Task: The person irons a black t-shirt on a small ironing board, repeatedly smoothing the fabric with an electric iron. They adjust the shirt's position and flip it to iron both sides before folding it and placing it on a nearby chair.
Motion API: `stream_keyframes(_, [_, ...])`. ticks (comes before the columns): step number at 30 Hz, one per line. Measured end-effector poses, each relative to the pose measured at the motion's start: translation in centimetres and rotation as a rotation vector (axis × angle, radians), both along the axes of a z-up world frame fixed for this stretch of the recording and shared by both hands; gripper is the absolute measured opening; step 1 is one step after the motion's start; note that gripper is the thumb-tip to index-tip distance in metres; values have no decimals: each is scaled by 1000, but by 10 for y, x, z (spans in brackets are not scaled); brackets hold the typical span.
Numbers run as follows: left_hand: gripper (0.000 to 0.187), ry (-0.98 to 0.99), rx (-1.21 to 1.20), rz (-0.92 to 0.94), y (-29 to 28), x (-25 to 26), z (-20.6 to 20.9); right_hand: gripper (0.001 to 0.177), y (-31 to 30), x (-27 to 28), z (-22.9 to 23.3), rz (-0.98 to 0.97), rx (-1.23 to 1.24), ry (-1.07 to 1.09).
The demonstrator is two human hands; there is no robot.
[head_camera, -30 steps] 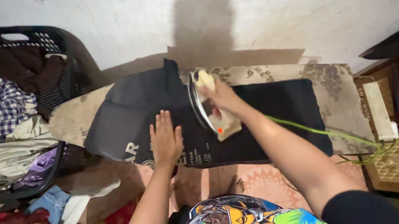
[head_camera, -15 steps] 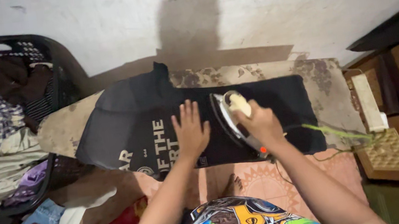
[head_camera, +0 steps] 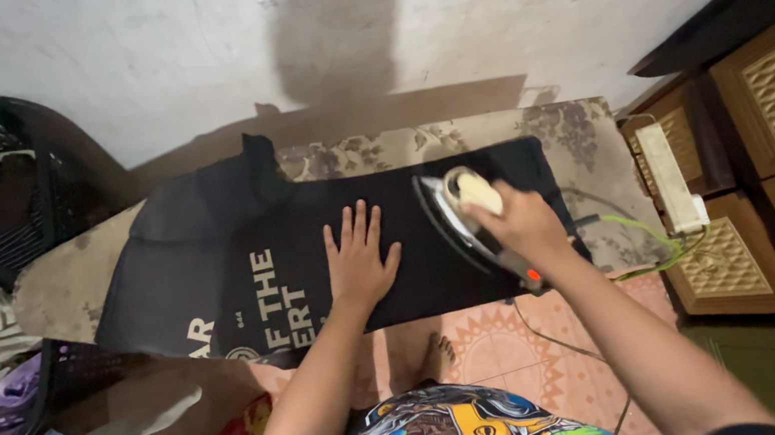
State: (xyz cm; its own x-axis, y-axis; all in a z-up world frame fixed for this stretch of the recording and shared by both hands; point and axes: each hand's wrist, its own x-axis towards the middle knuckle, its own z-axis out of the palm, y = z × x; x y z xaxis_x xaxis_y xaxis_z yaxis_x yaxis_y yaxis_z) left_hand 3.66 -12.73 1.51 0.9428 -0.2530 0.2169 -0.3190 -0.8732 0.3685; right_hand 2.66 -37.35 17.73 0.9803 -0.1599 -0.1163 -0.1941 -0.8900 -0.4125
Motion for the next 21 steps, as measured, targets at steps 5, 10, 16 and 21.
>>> stream_keyframes(5, [74, -13, 5, 7, -1, -3, 4, 60, -44, -10, -4, -2, -128, -1])
stream_keyframes(10, [76, 4, 22, 23, -1, -2, 8, 68, -107, 37, -20, -132, -146, -149])
stream_keyframes(16, [76, -9, 15, 21, -1, -3, 8, 68, -145, 54, -30, -162, -108, -135])
stream_keyframes(21, [75, -10, -7, 29, -1, -3, 5, 67, -146, 27, -27, -111, -98, -33])
